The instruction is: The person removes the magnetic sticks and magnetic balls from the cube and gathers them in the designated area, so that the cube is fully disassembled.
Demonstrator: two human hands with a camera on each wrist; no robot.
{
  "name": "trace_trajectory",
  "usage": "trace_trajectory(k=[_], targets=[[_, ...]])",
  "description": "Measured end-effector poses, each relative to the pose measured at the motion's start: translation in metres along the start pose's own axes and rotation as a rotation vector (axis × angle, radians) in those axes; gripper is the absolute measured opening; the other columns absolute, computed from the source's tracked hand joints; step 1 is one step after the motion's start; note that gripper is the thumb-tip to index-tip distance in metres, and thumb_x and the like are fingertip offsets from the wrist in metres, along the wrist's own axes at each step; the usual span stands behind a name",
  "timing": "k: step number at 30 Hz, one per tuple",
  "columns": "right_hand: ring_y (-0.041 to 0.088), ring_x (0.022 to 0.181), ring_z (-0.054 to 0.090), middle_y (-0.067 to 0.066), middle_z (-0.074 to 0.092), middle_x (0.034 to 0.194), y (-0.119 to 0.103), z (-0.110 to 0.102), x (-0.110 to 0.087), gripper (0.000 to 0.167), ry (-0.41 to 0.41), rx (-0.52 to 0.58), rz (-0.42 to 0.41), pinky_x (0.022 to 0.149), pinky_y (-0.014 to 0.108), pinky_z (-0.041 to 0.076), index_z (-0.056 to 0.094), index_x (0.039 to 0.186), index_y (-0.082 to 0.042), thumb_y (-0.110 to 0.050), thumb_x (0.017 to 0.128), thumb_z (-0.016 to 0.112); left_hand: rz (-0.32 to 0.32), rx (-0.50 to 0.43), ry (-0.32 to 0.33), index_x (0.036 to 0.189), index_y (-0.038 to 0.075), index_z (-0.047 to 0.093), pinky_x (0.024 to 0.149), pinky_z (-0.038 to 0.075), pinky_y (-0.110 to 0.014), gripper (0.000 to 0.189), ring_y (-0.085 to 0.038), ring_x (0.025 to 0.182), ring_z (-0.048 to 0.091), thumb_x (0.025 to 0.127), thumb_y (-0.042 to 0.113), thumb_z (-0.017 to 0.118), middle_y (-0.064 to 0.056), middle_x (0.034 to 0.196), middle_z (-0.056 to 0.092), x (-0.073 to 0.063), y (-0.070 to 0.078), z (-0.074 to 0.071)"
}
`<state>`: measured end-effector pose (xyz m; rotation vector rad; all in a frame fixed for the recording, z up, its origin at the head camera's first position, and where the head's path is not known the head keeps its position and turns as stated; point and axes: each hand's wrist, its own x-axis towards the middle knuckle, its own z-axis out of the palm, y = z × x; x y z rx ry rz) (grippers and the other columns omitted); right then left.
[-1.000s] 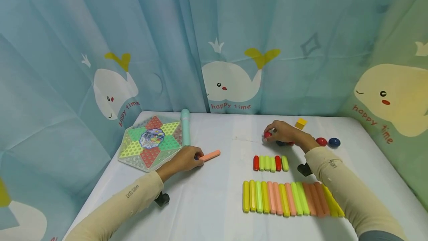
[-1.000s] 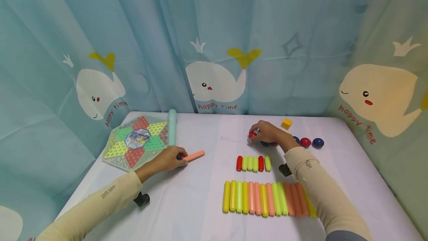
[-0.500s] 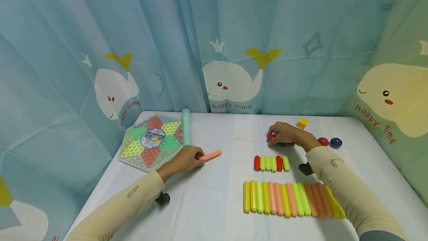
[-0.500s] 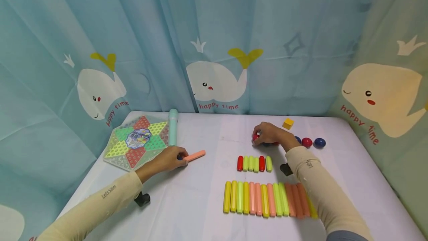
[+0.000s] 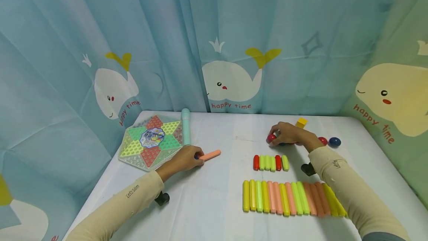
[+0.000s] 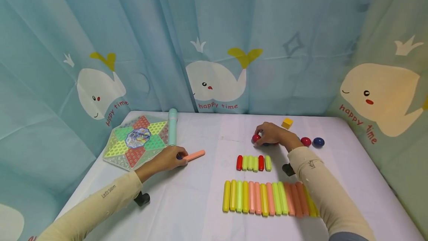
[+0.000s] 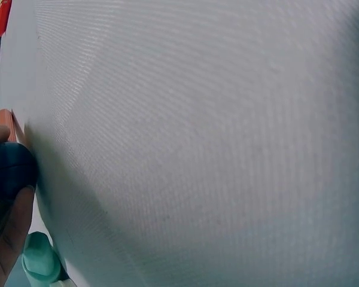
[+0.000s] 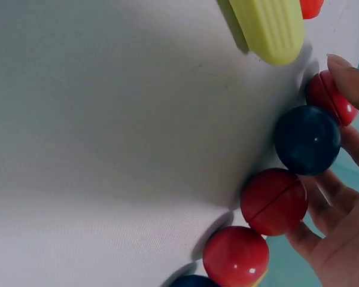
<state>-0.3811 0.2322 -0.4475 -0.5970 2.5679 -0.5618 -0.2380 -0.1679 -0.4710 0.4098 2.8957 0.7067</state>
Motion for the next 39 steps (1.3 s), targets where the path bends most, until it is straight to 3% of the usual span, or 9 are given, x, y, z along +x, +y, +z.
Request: trace_trajectory(k=[4,9,15,18,22,28,33,39], targets=[[0.032,0.101,0.051,0.019,0.058,0.116,0.002,-0.004,-0.004,0.048,0.056,-0.049,-0.066,0.087,0.045,0.048,0.069,0.119,-0.007,-0.034,0.083,0.083,-0.009,0.008,-0.001,0.103,0.010,0.074,0.072,0.050,-0.029,0.017,-0.008,0.077,0.056,0.090,0.021,0.076,0.002,0.088,0.068,0.000,-0.001,0.000],[0.041,0.115,0.053,0.025,0.054,0.128,0.002,-0.010,-0.009,0.051,0.125,-0.067,-0.119,0.099,0.060,0.044,0.066,0.124,-0.003,-0.034,0.086,0.079,0.001,0.011,-0.003,0.103,0.010,0.075,0.073,0.051,-0.030,0.017,-0.009,0.078,0.056,0.089,0.021,0.076,0.001,0.089,0.069,0.000,-0.001,0.000],[0.043,0.119,0.056,0.024,0.054,0.131,-0.012,-0.012,-0.014,0.051,0.158,-0.023,-0.164,0.096,0.057,0.049,0.062,0.130,-0.003,-0.032,0.090,0.076,0.004,0.002,-0.006,0.104,0.010,0.075,0.074,0.052,-0.030,0.018,-0.008,0.079,0.058,0.090,0.020,0.076,0.001,0.090,0.070,-0.001,0.000,-0.001],[0.035,0.109,0.061,0.021,0.058,0.129,-0.027,-0.008,-0.018,0.049,0.128,0.023,-0.163,0.087,0.049,0.055,0.061,0.132,-0.005,-0.030,0.092,0.074,0.016,-0.002,-0.011,0.105,0.009,0.075,0.075,0.052,-0.030,0.018,-0.009,0.080,0.059,0.090,0.019,0.076,0.000,0.092,0.071,-0.001,0.000,-0.001],[0.025,0.097,0.063,0.018,0.064,0.124,-0.048,0.003,-0.017,0.045,0.079,0.041,-0.225,0.079,0.037,0.057,0.062,0.130,-0.003,-0.027,0.093,0.072,0.036,-0.006,-0.025,0.106,0.009,0.075,0.076,0.052,-0.031,0.020,-0.010,0.083,0.061,0.089,0.019,0.076,0.000,0.094,0.072,-0.001,0.001,0.000],[0.023,0.096,0.064,0.017,0.067,0.119,-0.081,0.025,-0.013,0.041,0.010,0.019,-0.345,0.082,0.035,0.057,0.065,0.124,-0.002,-0.028,0.093,0.073,0.046,0.001,-0.034,0.107,0.009,0.074,0.076,0.052,-0.030,0.020,-0.010,0.083,0.062,0.092,0.022,0.074,0.000,0.094,0.071,-0.001,0.002,0.001],[0.020,0.093,0.063,0.015,0.067,0.115,-0.100,0.042,-0.009,0.041,-0.057,0.057,-0.363,0.079,0.030,0.056,0.067,0.123,-0.005,-0.033,0.093,0.073,0.041,-0.028,-0.072,0.115,0.007,0.069,0.073,0.053,-0.030,0.023,-0.011,0.082,0.064,0.100,0.023,0.061,-0.003,0.096,0.071,0.000,0.004,-0.002],[0.017,0.092,0.063,0.008,0.068,0.113,-0.112,0.058,-0.006,0.039,-0.096,0.075,-0.375,0.082,0.030,0.056,0.069,0.120,-0.009,-0.036,0.093,0.073,0.149,0.053,-0.155,0.128,0.011,0.066,0.087,0.054,-0.035,0.029,-0.019,0.105,0.065,0.102,0.005,0.053,-0.008,0.117,0.067,0.003,0.007,-0.011]])
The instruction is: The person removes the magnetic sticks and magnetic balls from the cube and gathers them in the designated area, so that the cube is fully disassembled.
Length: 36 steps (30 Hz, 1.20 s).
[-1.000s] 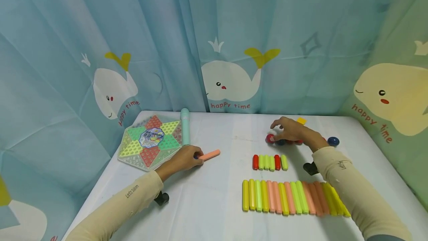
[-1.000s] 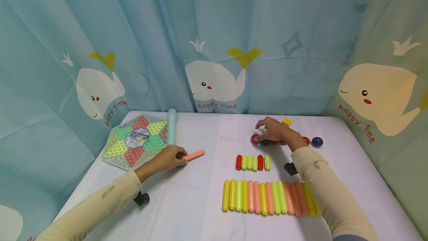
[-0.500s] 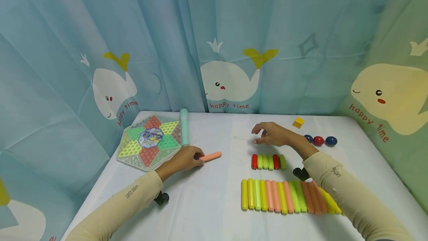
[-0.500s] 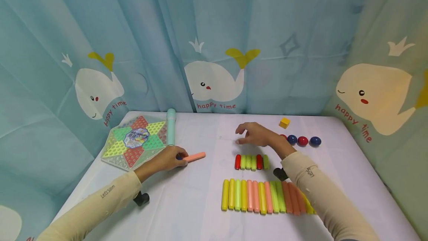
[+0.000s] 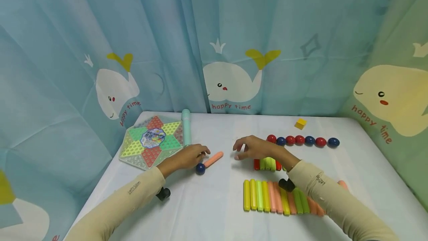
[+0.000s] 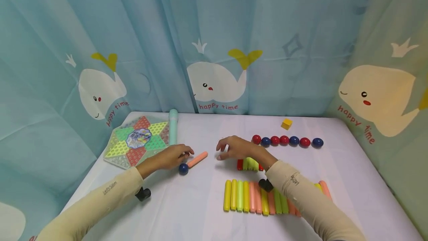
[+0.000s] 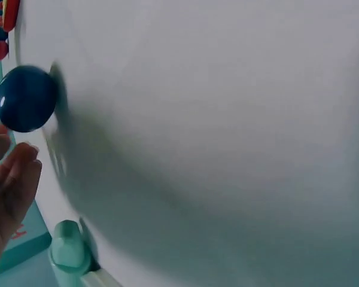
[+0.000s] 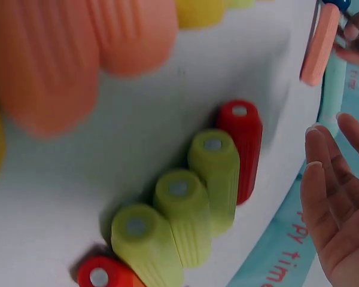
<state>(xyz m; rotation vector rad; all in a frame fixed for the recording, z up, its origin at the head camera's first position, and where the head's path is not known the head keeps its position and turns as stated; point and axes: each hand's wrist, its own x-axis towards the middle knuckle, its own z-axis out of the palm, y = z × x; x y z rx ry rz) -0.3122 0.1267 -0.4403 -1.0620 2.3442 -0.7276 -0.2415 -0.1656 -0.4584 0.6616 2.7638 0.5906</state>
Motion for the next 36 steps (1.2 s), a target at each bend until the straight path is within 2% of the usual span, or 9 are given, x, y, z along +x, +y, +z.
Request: trace_trajectory(k=[4,8,13,17,22,24,27,31,36], targets=[[0.015,0.090,0.065,0.003,0.069,0.109,-0.003,0.008,0.002,0.035,-0.025,0.000,-0.021,0.081,0.029,0.056,0.071,0.117,-0.011,-0.037,0.092,0.073,0.097,0.096,-0.121,0.134,0.023,0.065,0.090,0.051,-0.031,0.048,-0.021,0.115,0.058,0.096,-0.007,0.058,-0.007,0.130,0.057,0.003,0.002,-0.002],[0.017,0.090,0.066,0.003,0.069,0.108,-0.007,0.015,0.001,0.032,-0.043,0.020,-0.056,0.082,0.030,0.055,0.071,0.115,-0.011,-0.035,0.093,0.072,0.119,0.144,-0.192,0.129,0.029,0.069,0.096,0.049,-0.033,0.050,-0.023,0.125,0.051,0.095,-0.007,0.061,-0.006,0.138,0.053,0.003,0.004,-0.002],[0.013,0.087,0.066,0.001,0.069,0.106,-0.008,0.022,0.002,0.031,-0.055,0.033,-0.075,0.079,0.029,0.055,0.071,0.114,-0.011,-0.034,0.093,0.072,0.157,0.145,-0.178,0.123,0.025,0.072,0.105,0.046,-0.043,0.034,-0.029,0.130,0.047,0.097,0.003,0.064,-0.009,0.139,0.053,0.001,0.005,-0.006],[0.013,0.084,0.065,-0.001,0.068,0.103,-0.011,0.028,0.005,0.029,-0.065,0.049,-0.071,0.076,0.027,0.054,0.071,0.113,-0.012,-0.032,0.093,0.073,0.203,0.148,-0.134,0.119,0.022,0.072,0.105,0.043,-0.049,0.026,-0.034,0.130,0.044,0.097,0.009,0.067,-0.012,0.142,0.050,0.001,0.002,-0.006],[0.014,0.080,0.063,-0.003,0.068,0.096,-0.018,0.039,0.009,0.026,-0.060,0.069,-0.080,0.073,0.024,0.052,0.071,0.110,-0.010,-0.028,0.092,0.075,0.214,0.148,-0.097,0.114,0.021,0.073,0.107,0.039,-0.054,0.022,-0.034,0.132,0.044,0.093,0.015,0.073,-0.011,0.143,0.051,0.004,0.000,-0.004],[0.013,0.079,0.063,-0.004,0.068,0.093,-0.021,0.043,0.011,0.027,-0.065,0.074,-0.075,0.072,0.023,0.052,0.071,0.110,-0.010,-0.028,0.091,0.075,0.210,0.147,-0.106,0.112,0.020,0.073,0.106,0.039,-0.051,0.021,-0.030,0.128,0.047,0.092,0.017,0.074,-0.008,0.137,0.056,0.005,0.000,-0.004],[0.012,0.077,0.062,-0.004,0.068,0.092,-0.027,0.048,0.013,0.028,-0.070,0.068,-0.062,0.070,0.023,0.052,0.070,0.111,-0.009,-0.028,0.091,0.075,0.227,0.175,-0.122,0.110,0.020,0.073,0.099,0.043,-0.042,0.020,-0.020,0.113,0.055,0.091,0.018,0.075,0.000,0.120,0.065,0.007,0.000,-0.003],[0.010,0.078,0.061,-0.005,0.070,0.094,-0.035,0.051,0.016,0.028,-0.078,0.035,-0.041,0.071,0.024,0.052,0.070,0.112,-0.014,-0.031,0.091,0.075,0.275,0.181,-0.137,0.107,0.019,0.072,0.087,0.046,-0.029,0.014,-0.008,0.092,0.055,0.093,0.018,0.073,0.005,0.101,0.065,0.008,-0.002,-0.003],[0.011,0.081,0.061,-0.003,0.072,0.100,-0.044,0.050,0.013,0.033,-0.044,-0.010,-0.067,0.072,0.025,0.051,0.071,0.114,-0.015,-0.036,0.090,0.076,0.314,0.146,-0.109,0.107,0.015,0.071,0.080,0.049,-0.022,0.010,-0.004,0.085,0.056,0.097,0.016,0.068,0.005,0.098,0.065,0.004,0.006,-0.011]])
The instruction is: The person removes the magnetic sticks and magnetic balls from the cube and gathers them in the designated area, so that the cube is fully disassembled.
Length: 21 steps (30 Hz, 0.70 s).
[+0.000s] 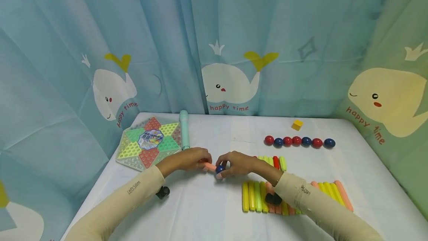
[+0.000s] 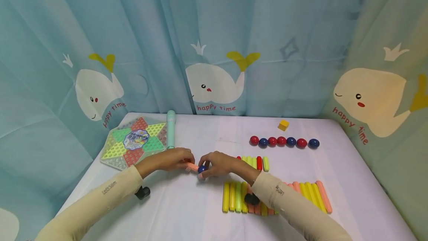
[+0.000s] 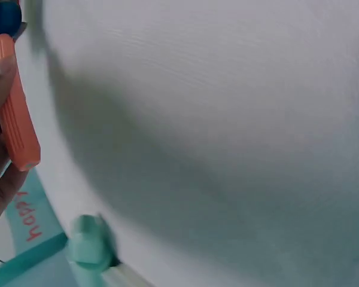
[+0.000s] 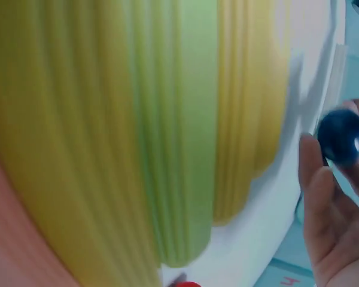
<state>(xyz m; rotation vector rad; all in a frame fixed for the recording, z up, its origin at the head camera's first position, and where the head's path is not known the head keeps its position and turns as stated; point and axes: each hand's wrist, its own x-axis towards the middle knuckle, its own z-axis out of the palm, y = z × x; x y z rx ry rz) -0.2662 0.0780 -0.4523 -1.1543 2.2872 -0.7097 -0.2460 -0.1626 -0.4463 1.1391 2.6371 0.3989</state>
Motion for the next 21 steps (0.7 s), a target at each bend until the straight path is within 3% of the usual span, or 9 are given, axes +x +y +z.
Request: trace_trajectory(k=[6,12,14,17,21], targets=[[0.014,0.082,0.063,-0.004,0.071,0.096,-0.004,-0.012,-0.015,0.025,0.090,0.021,-0.092,0.070,0.023,0.053,0.072,0.112,-0.010,-0.022,0.090,0.076,0.000,0.008,0.043,0.124,0.013,0.068,0.078,0.051,-0.022,0.027,-0.009,0.088,0.061,0.097,0.013,0.067,0.000,0.103,0.065,-0.008,0.018,-0.006],[0.015,0.078,0.064,-0.002,0.070,0.101,0.011,-0.034,-0.058,0.024,0.151,0.114,-0.102,0.069,0.027,0.056,0.071,0.112,-0.013,-0.025,0.092,0.074,-0.075,-0.036,0.112,0.138,0.007,0.057,0.074,0.049,-0.025,0.035,-0.009,0.082,0.057,0.104,0.014,0.056,-0.002,0.098,0.063,-0.011,0.021,0.005],[0.014,0.078,0.065,-0.001,0.070,0.103,0.021,-0.041,-0.074,0.024,0.196,0.116,-0.104,0.070,0.028,0.057,0.070,0.113,-0.014,-0.024,0.092,0.075,-0.076,-0.102,0.114,0.142,0.006,0.052,0.071,0.048,-0.024,0.038,-0.009,0.075,0.057,0.105,0.013,0.052,-0.003,0.090,0.063,-0.009,0.023,0.008],[0.015,0.082,0.066,0.001,0.070,0.106,0.036,-0.048,-0.096,0.026,0.246,0.107,-0.071,0.073,0.028,0.057,0.070,0.116,-0.013,-0.024,0.092,0.075,-0.106,-0.256,0.061,0.144,0.008,0.049,0.062,0.047,-0.023,0.039,-0.010,0.063,0.056,0.105,0.012,0.050,-0.001,0.080,0.063,-0.001,0.033,0.012],[0.020,0.088,0.065,0.004,0.069,0.113,0.055,-0.053,-0.120,0.034,0.263,0.107,0.035,0.075,0.025,0.056,0.068,0.122,-0.009,-0.026,0.093,0.073,-0.226,-0.399,0.027,0.138,0.013,0.054,0.058,0.046,-0.023,0.039,-0.009,0.062,0.056,0.100,0.018,0.060,0.003,0.081,0.064,0.013,0.053,0.018]])
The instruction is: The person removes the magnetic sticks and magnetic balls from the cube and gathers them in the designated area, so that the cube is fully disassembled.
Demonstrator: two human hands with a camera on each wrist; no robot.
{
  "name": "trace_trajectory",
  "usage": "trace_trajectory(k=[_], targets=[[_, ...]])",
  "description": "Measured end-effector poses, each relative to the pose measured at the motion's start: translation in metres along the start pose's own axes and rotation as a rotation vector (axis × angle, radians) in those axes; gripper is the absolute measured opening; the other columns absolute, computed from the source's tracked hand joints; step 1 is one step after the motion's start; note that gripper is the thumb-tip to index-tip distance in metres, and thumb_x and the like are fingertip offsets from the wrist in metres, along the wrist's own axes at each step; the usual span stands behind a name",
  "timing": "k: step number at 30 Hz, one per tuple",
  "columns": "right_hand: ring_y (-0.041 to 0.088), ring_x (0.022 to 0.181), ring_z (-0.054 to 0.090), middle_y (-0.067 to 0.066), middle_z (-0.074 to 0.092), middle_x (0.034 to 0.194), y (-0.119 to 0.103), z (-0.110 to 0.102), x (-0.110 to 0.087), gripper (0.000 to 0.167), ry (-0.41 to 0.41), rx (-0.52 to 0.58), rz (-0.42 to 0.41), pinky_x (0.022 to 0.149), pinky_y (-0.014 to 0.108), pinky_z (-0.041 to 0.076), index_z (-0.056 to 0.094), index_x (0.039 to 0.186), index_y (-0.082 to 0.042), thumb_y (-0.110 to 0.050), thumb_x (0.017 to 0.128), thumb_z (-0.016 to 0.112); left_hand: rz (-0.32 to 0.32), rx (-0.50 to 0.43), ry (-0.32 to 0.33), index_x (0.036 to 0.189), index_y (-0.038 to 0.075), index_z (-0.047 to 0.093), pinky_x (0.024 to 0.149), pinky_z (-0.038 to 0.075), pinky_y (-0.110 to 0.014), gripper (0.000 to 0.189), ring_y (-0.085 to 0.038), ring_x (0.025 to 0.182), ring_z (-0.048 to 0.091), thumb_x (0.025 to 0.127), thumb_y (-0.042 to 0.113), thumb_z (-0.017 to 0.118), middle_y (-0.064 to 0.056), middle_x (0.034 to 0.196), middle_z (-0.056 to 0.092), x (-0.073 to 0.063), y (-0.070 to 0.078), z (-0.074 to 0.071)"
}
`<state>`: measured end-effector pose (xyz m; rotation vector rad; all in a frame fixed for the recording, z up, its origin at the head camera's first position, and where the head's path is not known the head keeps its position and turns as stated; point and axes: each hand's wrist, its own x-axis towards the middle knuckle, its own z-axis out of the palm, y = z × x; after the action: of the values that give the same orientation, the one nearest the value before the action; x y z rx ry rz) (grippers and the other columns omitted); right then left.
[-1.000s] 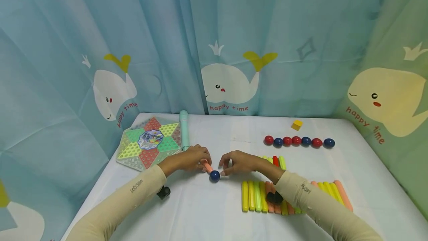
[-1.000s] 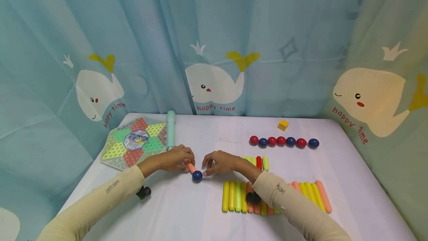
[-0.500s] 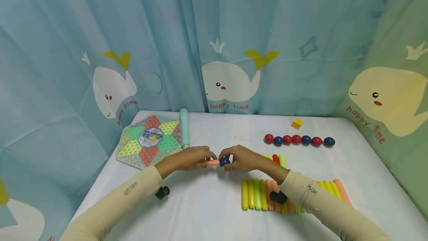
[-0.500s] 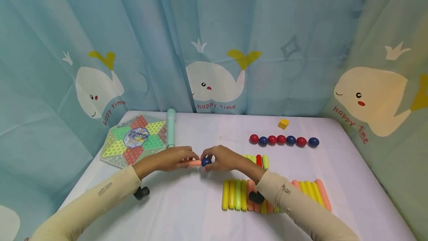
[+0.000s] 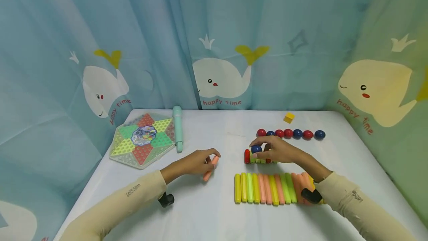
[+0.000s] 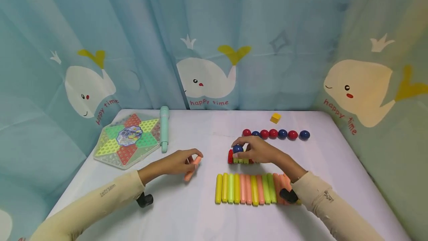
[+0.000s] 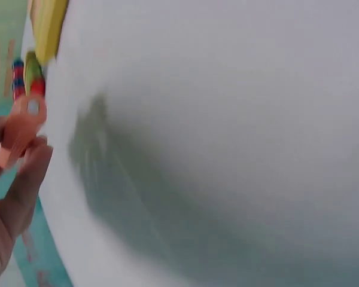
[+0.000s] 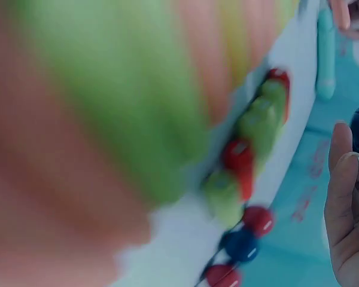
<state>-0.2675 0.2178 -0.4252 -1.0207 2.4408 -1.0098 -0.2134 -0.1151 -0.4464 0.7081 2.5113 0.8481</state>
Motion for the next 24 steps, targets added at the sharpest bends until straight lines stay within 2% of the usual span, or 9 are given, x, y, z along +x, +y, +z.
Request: trace_trajectory(k=[2,7,12,15,19,22,24], targets=[[0.021,0.087,0.066,0.008,0.069,0.117,0.008,-0.005,-0.007,0.037,0.005,0.005,0.049,0.074,0.026,0.057,0.066,0.125,-0.006,-0.026,0.094,0.072,-0.052,-0.024,0.019,0.133,0.014,0.057,0.058,0.045,-0.023,0.038,-0.009,0.063,0.056,0.097,0.023,0.065,0.004,0.083,0.064,0.007,0.007,0.007],[0.021,0.082,0.067,0.015,0.066,0.120,0.027,-0.015,-0.022,0.040,0.026,-0.007,0.122,0.072,0.026,0.057,0.062,0.130,-0.003,-0.024,0.096,0.069,-0.166,-0.011,0.040,0.118,0.017,0.062,0.056,0.041,-0.023,0.032,-0.009,0.062,0.051,0.092,0.032,0.072,0.003,0.073,0.058,0.021,0.021,0.024],[0.016,0.081,0.065,0.015,0.066,0.120,0.045,-0.025,-0.038,0.044,0.071,-0.081,0.167,0.074,0.025,0.055,0.061,0.133,-0.005,-0.027,0.096,0.069,-0.222,0.020,0.037,0.107,0.017,0.063,0.055,0.039,-0.024,0.025,-0.011,0.061,0.049,0.091,0.033,0.073,0.003,0.071,0.052,0.027,0.033,0.037],[0.015,0.079,0.064,0.018,0.064,0.121,0.053,-0.034,-0.047,0.047,0.086,-0.067,0.214,0.073,0.026,0.055,0.058,0.135,-0.003,-0.027,0.096,0.070,-0.229,0.030,0.032,0.108,0.015,0.065,0.055,0.039,-0.024,0.023,-0.010,0.059,0.049,0.093,0.032,0.071,0.003,0.069,0.052,0.028,0.038,0.040],[0.019,0.077,0.065,0.021,0.063,0.119,0.061,-0.048,-0.060,0.053,0.136,-0.042,0.277,0.067,0.028,0.056,0.056,0.135,0.000,-0.030,0.095,0.071,-0.220,0.021,0.018,0.121,0.013,0.065,0.055,0.042,-0.024,0.031,-0.010,0.057,0.052,0.096,0.032,0.067,0.003,0.067,0.059,0.026,0.039,0.039],[0.020,0.076,0.064,0.020,0.065,0.113,0.070,-0.064,-0.074,0.049,0.200,-0.073,0.287,0.062,0.030,0.055,0.058,0.131,0.000,-0.031,0.096,0.070,-0.163,0.022,0.036,0.133,0.012,0.060,0.060,0.048,-0.024,0.041,-0.009,0.065,0.061,0.099,0.035,0.063,0.003,0.079,0.068,0.015,0.034,0.030],[0.020,0.075,0.065,0.019,0.068,0.111,0.078,-0.076,-0.085,0.047,0.255,-0.093,0.297,0.060,0.030,0.055,0.059,0.130,-0.001,-0.033,0.097,0.067,-0.101,0.046,0.086,0.136,0.011,0.058,0.067,0.053,-0.027,0.044,-0.011,0.078,0.066,0.100,0.036,0.061,0.002,0.093,0.071,0.005,0.027,0.018]])
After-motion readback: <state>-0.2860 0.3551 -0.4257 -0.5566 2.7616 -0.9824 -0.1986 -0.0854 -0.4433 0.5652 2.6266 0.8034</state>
